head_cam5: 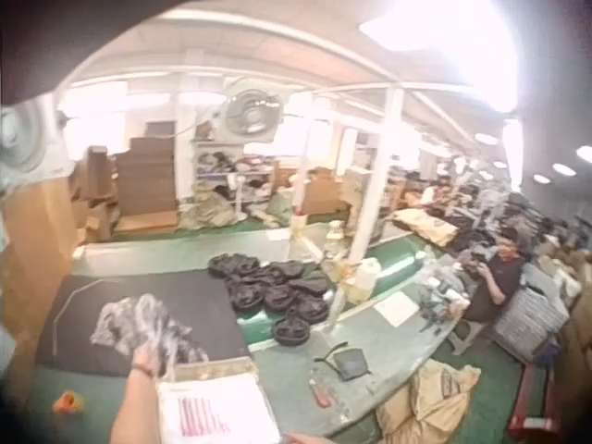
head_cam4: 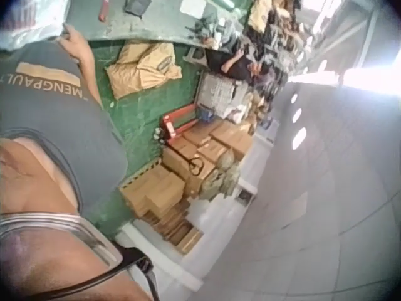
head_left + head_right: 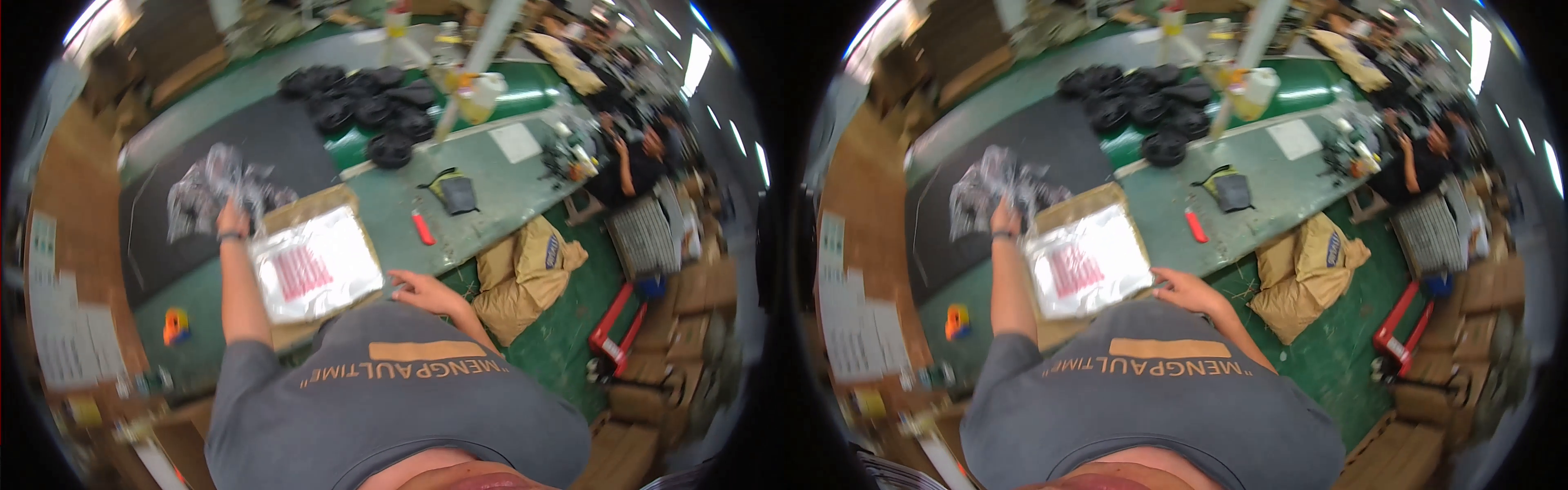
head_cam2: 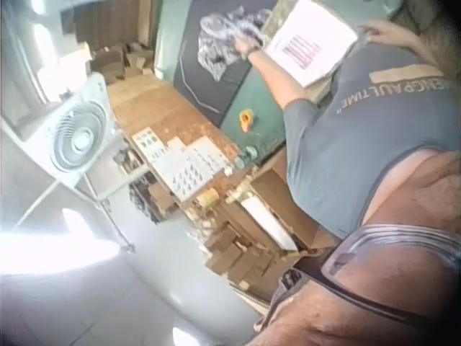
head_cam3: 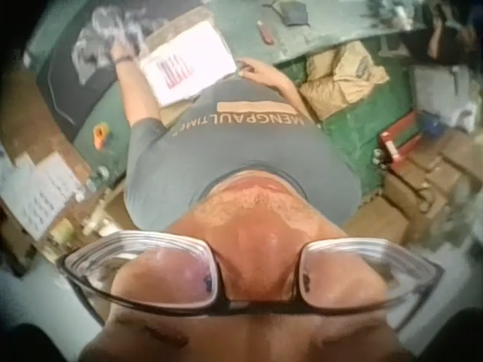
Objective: Packaging individual bicycle seats into plastic bags and placing them into a shipping box.
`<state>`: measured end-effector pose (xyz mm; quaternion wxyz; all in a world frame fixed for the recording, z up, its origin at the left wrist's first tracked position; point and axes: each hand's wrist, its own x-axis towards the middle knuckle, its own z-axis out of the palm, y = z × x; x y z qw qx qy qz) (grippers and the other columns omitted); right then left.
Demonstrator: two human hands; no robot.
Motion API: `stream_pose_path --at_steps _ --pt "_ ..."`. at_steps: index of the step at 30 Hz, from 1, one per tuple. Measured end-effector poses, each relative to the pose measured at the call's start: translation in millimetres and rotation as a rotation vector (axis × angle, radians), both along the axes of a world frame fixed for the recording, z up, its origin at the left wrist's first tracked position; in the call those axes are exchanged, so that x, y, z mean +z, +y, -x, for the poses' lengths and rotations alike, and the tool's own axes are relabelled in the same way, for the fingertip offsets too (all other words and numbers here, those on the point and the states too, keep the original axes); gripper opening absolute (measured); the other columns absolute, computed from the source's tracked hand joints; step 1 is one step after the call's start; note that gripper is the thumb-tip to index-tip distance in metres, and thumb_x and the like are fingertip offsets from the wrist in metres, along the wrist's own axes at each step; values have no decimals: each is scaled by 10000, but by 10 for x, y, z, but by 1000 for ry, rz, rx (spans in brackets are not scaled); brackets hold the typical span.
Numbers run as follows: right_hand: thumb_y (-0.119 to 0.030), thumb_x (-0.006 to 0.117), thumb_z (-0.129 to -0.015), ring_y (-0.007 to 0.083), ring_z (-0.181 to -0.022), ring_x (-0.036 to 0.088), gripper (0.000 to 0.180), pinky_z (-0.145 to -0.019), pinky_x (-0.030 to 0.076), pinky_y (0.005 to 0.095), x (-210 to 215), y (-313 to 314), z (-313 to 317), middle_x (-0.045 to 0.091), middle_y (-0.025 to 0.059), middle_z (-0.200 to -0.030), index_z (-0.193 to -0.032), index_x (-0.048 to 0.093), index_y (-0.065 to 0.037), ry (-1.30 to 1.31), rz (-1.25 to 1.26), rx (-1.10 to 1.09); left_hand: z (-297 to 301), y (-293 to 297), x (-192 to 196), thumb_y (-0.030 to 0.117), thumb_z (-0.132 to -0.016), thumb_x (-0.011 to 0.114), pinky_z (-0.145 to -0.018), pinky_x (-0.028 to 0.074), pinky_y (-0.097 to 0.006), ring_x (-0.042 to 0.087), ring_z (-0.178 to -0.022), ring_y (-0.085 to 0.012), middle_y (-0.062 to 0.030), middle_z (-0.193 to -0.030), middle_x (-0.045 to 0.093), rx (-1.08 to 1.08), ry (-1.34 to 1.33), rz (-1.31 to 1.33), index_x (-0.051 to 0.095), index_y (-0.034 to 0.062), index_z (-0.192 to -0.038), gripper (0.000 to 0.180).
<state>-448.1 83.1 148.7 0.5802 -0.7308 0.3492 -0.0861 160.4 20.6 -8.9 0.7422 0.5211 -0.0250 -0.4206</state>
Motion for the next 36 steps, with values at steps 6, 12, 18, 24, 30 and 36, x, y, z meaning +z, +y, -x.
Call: stream_pose_path --at_steps 6,12,18,24,30,36 --pt "-386 689 -1007 394 -1084 712 673 -946 557 449 -167 -42 167 678 245 -1334 -1543 475 -40 242 227 31 86 294 -273 233 -946 730 -949 542 -469 681 -1111 -314 -208 -1232 712 349 -511 -269 658 -123 -1222 456" --pt "-398 675 -1000 431 -1201 659 685 -1030 516 483 -208 -113 35 663 266 -1355 -1545 474 -35 305 247 107 401 904 -482 193 -1050 516 -1044 489 -461 634 -1204 -493 -367 -1284 655 95 -1069 -636 584 -127 -1340 436" --pt "-391 699 -977 442 -1272 616 706 -1070 493 502 -144 -174 -191 663 273 -1349 -1536 479 -20 377 268 220 884 1155 -191 68 -981 514 -1048 481 -471 623 -1220 -484 -354 -1355 617 99 -1331 -611 490 -99 -1464 512" --pt "-387 724 -963 445 -1268 618 708 -1056 498 506 -155 -189 -342 668 271 -1341 -1527 490 -30 386 280 261 1633 1054 561 122 -936 677 -1100 448 -461 587 -1305 -397 -266 -1448 585 -32 -1382 -638 501 -46 -1486 601" --pt "-339 748 -943 443 -1259 624 719 -1032 511 509 -29 -130 -376 679 267 -1312 -1534 477 -31 398 283 290 1668 367 429 353 -869 826 -1194 378 -501 492 -1415 -417 -258 -1486 553 -260 -1813 -466 521 -6 -1489 778" --pt "-335 748 -922 436 -1227 647 700 -1014 529 511 -206 -80 -110 693 274 -1289 -1501 518 -16 373 266 164 1899 -629 668 877 -925 376 -1168 418 -478 601 -1331 -463 -332 -1344 662 -1213 -1594 -822 614 -12 -1435 1052"
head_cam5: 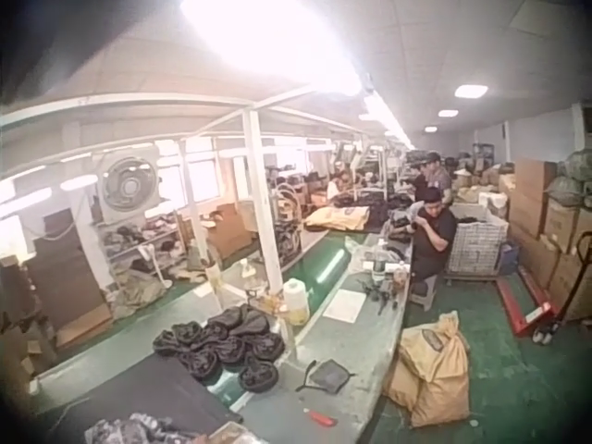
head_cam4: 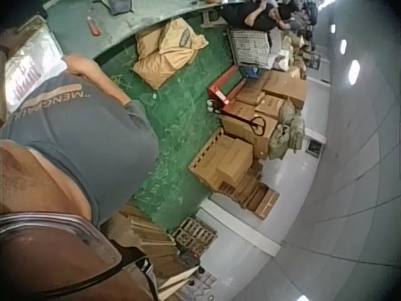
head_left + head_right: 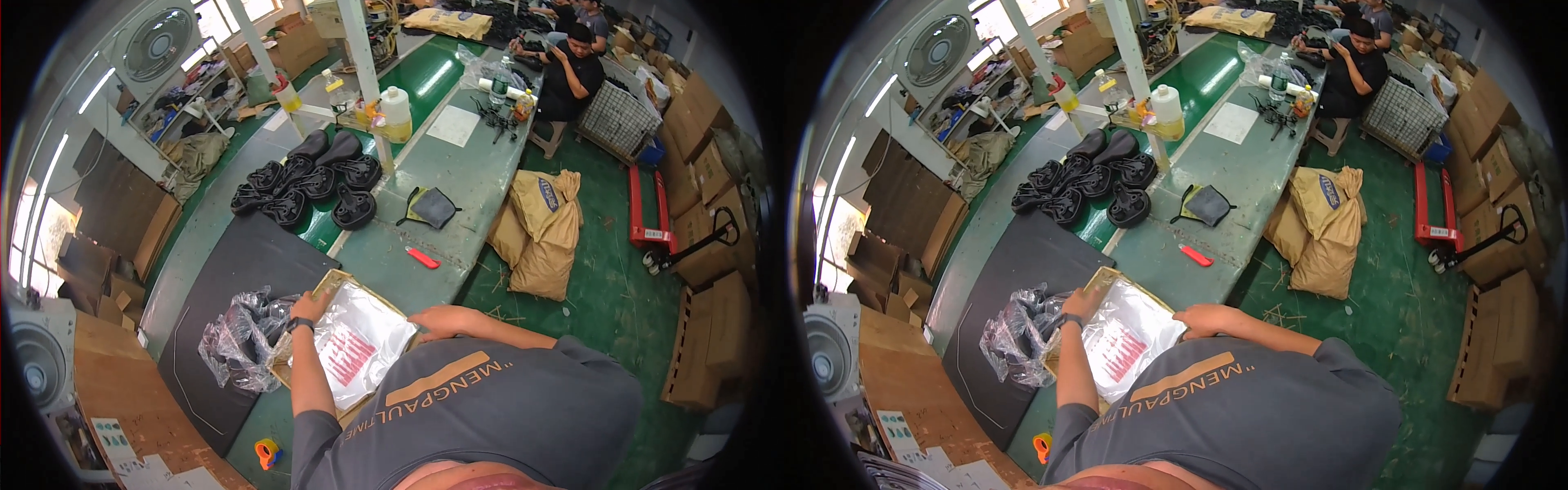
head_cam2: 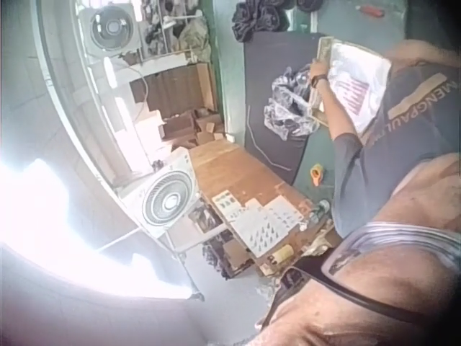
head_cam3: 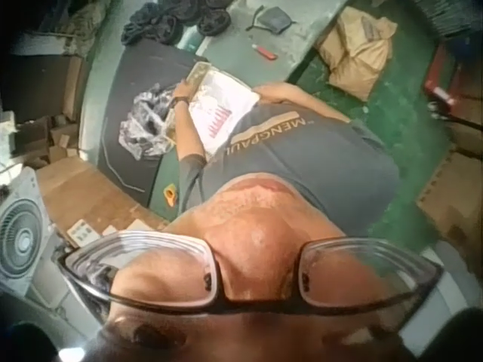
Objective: Packaging individual bicycle seats into plastic bags and placing them into a shipping box.
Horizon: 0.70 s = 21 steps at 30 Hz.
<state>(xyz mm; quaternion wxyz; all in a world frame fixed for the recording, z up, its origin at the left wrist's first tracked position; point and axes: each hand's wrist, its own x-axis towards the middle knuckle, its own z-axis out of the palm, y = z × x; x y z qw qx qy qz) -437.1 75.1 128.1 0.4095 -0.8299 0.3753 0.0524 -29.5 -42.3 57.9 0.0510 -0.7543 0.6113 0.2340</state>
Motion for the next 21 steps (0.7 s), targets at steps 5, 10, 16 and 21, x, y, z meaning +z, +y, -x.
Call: stream_pose_path --at_steps 5,10,16,21 --pt "-397 693 -975 441 -1257 630 710 -1077 501 488 -107 -143 173 647 277 -1385 -1531 485 -8 -59 -67 -57 -567 -495 -671 871 -964 248 -1160 419 -490 583 -1342 -474 -334 -1378 638 56 198 -71 687 -14 -1361 1064" --pt "-352 704 -963 448 -1253 624 688 -1071 498 494 -114 -624 350 655 284 -1343 -1522 490 -14 58 -60 -88 -403 -755 -536 852 -987 224 -1152 419 -504 582 -1337 -466 -340 -1341 650 15 124 -180 728 -12 -1299 1048" --pt "-365 734 -929 443 -1232 638 694 -1048 512 505 -316 -1386 277 680 272 -1307 -1497 522 -28 38 -51 18 -371 -678 -434 725 -1002 449 -961 539 -543 699 -1086 -463 -303 -1087 738 -198 10 -30 785 48 -1136 767" --pt "-390 760 -896 438 -1207 655 765 -1054 515 497 -870 -2532 148 697 249 -1271 -1525 502 -38 115 -83 151 -288 -856 -354 644 -982 561 -897 566 -519 727 -991 -442 -270 -1025 755 -154 32 -19 790 66 -1081 630"
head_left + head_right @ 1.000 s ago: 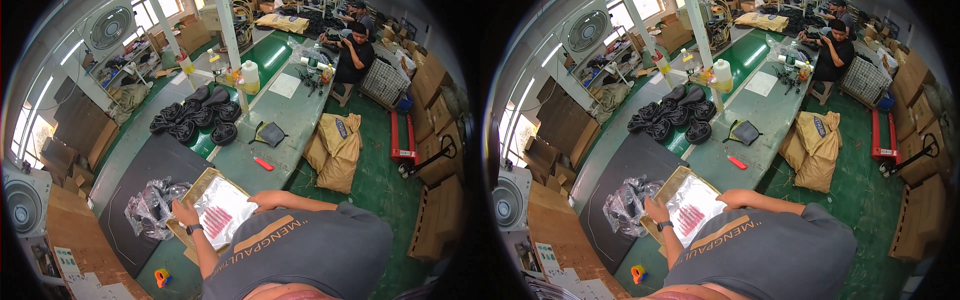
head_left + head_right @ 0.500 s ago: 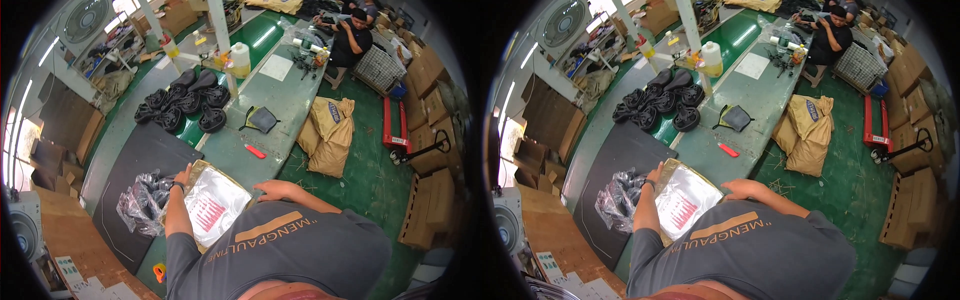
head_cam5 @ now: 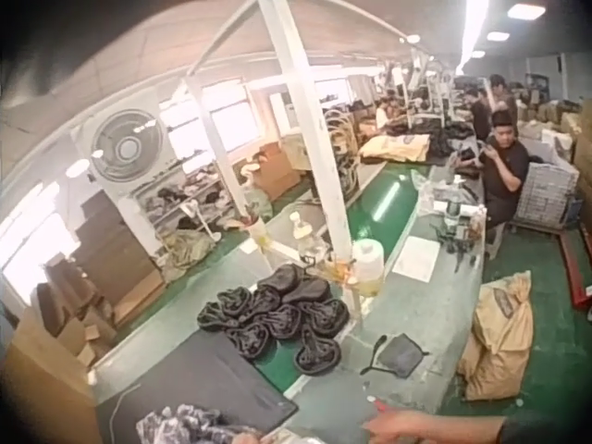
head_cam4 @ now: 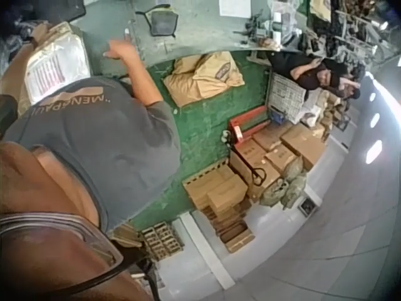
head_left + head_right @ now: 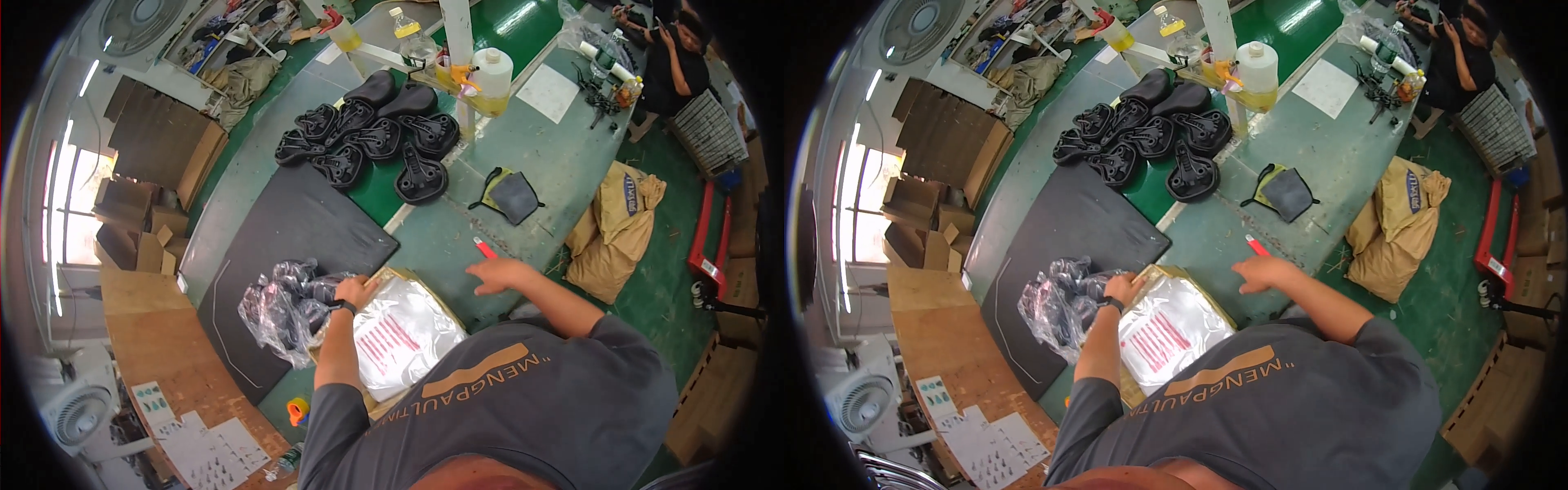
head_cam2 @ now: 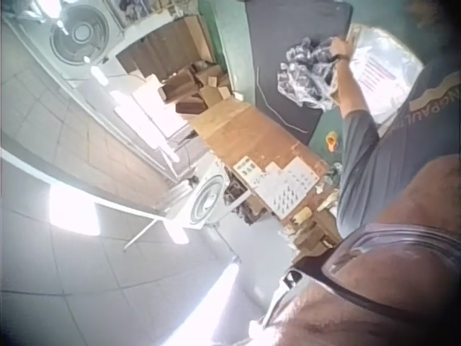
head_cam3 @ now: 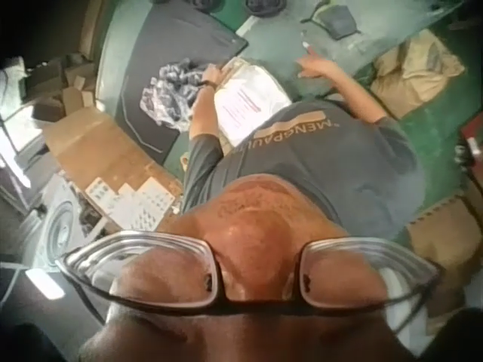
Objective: Packaging individual bicycle seats into plastic bags and placing them into a shipping box.
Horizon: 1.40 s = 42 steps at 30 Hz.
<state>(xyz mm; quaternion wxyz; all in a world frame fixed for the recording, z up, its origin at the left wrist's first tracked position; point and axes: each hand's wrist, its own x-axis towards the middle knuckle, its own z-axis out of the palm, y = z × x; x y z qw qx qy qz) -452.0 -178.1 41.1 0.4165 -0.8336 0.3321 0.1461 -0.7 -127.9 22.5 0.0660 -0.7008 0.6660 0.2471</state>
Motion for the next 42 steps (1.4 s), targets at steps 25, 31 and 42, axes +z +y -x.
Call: stream_pose_path --at_steps 25,31,42 --pt "-119 856 -754 416 -1293 500 1083 -1059 478 519 -955 -3580 -1366 566 202 -1331 -1661 265 -97 53 544 -616 -72 -303 -60 594 -911 716 -848 591 -481 746 -962 -375 -161 -1030 786 54 46 -77 789 114 -1138 536" --pt "-28 764 -784 414 -1114 682 939 -899 581 499 -682 -2584 -1112 660 211 -1234 -1616 333 -94 -179 320 -489 3 -156 -73 603 -933 675 -863 580 -502 740 -975 -390 -177 -1033 782 66 -1 -65 793 133 -1144 528" --pt "30 602 -768 425 -1192 575 599 -1021 501 470 -564 -588 -448 584 210 -1227 -1355 629 -89 -761 187 -697 130 33 -69 696 -956 565 -898 572 -519 734 -1034 -405 -197 -1072 779 64 -126 -10 795 172 -1182 616"
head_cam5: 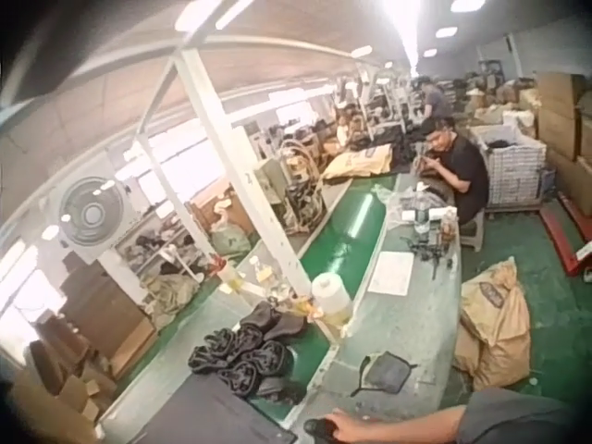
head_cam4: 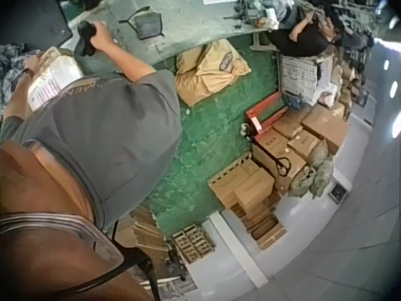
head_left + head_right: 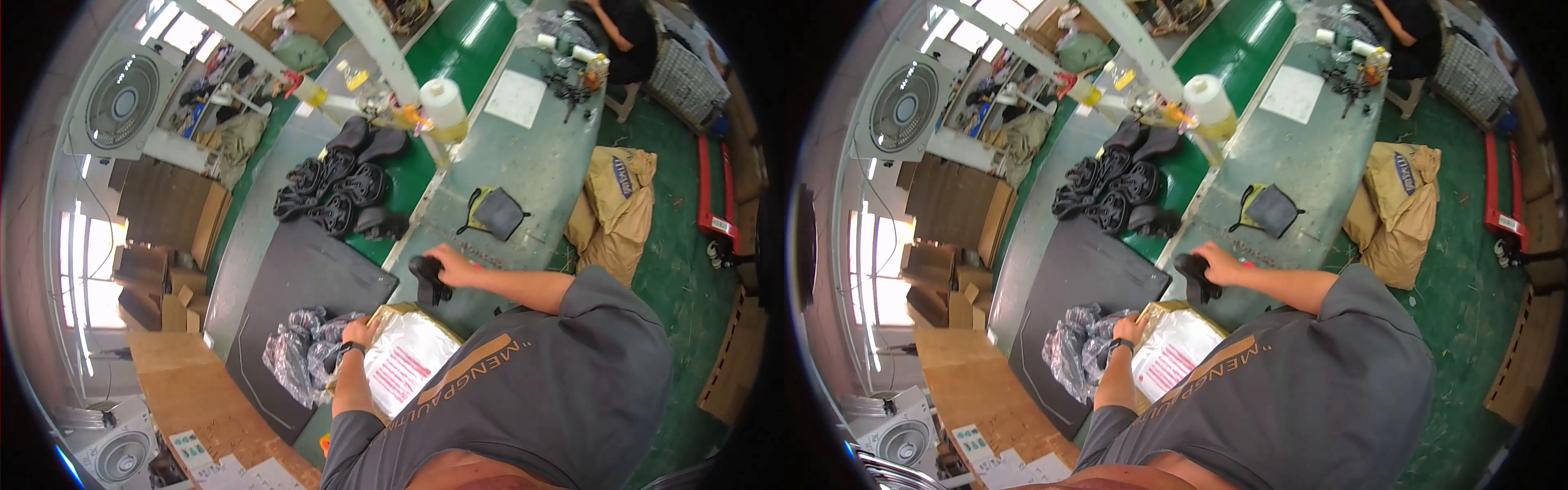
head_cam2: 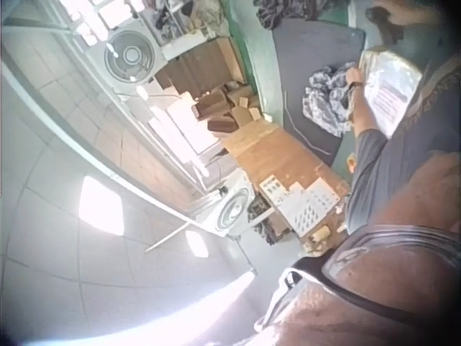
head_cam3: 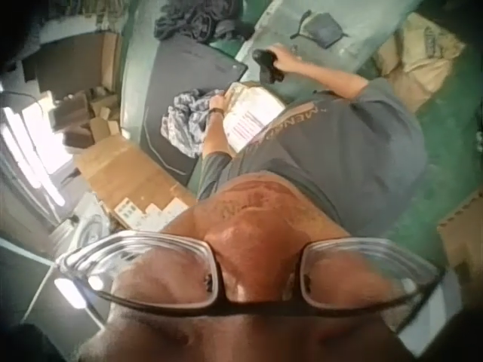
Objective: Packaging individual bicycle seats into plastic bags and placing them into a shipping box.
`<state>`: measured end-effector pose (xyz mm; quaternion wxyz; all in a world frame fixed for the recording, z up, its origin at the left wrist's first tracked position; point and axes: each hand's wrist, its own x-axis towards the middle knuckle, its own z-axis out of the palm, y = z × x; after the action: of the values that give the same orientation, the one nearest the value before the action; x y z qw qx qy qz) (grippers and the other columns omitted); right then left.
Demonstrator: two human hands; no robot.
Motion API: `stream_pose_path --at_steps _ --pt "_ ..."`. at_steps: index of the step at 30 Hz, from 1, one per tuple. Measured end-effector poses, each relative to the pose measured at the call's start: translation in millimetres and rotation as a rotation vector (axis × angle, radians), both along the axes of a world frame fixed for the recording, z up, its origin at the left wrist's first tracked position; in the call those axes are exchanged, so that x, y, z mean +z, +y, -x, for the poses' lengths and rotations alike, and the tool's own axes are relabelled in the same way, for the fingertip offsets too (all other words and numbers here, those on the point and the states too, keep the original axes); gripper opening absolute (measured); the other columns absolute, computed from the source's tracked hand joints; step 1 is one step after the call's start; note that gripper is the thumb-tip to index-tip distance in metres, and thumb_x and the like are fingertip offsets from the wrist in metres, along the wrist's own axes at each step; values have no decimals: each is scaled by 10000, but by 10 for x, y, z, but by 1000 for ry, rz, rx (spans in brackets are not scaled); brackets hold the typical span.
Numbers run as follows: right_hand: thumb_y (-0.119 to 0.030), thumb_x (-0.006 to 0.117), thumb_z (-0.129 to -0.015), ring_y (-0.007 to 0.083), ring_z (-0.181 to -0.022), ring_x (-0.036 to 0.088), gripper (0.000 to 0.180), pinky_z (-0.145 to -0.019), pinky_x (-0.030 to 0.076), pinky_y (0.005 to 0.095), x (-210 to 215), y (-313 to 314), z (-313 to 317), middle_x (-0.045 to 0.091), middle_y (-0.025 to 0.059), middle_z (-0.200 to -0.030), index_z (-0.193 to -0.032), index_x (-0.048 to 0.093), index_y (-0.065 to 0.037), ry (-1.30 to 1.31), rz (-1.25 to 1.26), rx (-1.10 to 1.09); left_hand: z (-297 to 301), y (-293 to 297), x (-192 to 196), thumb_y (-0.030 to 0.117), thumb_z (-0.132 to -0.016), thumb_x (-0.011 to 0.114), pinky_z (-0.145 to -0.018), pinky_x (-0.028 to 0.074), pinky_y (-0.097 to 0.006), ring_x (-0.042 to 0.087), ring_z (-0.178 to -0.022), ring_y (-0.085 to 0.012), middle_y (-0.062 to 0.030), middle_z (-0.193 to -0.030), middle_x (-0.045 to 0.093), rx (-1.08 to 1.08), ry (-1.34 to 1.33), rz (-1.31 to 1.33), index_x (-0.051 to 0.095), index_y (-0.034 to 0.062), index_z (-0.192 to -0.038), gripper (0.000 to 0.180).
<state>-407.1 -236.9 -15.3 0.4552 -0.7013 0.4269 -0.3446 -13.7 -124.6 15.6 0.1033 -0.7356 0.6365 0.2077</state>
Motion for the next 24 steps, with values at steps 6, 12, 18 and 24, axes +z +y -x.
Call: stream_pose_path --at_steps 6,12,18,24 --pt "-34 810 -741 432 -1402 492 1023 -1133 467 445 -234 1162 654 433 248 -1528 -1634 317 -114 382 -85 319 -29 190 9 715 -947 555 -918 565 -534 727 -1025 -440 -253 -1027 766 -36 -39 84 799 142 -1139 652" --pt "-156 876 -694 465 -1448 424 1123 -1190 413 473 -287 1605 789 369 280 -1576 -1650 289 -113 215 -6 252 126 302 216 701 -966 539 -911 563 -533 727 -1024 -440 -254 -1034 765 -57 10 165 802 99 -1101 670" --pt "-242 820 -794 495 -1405 496 906 -1138 470 505 -101 2133 595 309 307 -1621 -1584 381 -175 360 -6 186 246 505 294 687 -954 585 -875 568 -535 741 -1001 -418 -229 -1004 775 0 -58 260 791 101 -1109 640" --pt "-203 784 -842 491 -1219 633 831 -1005 546 534 -32 2442 452 466 296 -1492 -1538 333 -164 646 -304 -38 639 938 115 478 -891 766 -1016 508 -523 711 -1134 -376 -185 -1151 772 195 -62 667 724 83 -1111 454"
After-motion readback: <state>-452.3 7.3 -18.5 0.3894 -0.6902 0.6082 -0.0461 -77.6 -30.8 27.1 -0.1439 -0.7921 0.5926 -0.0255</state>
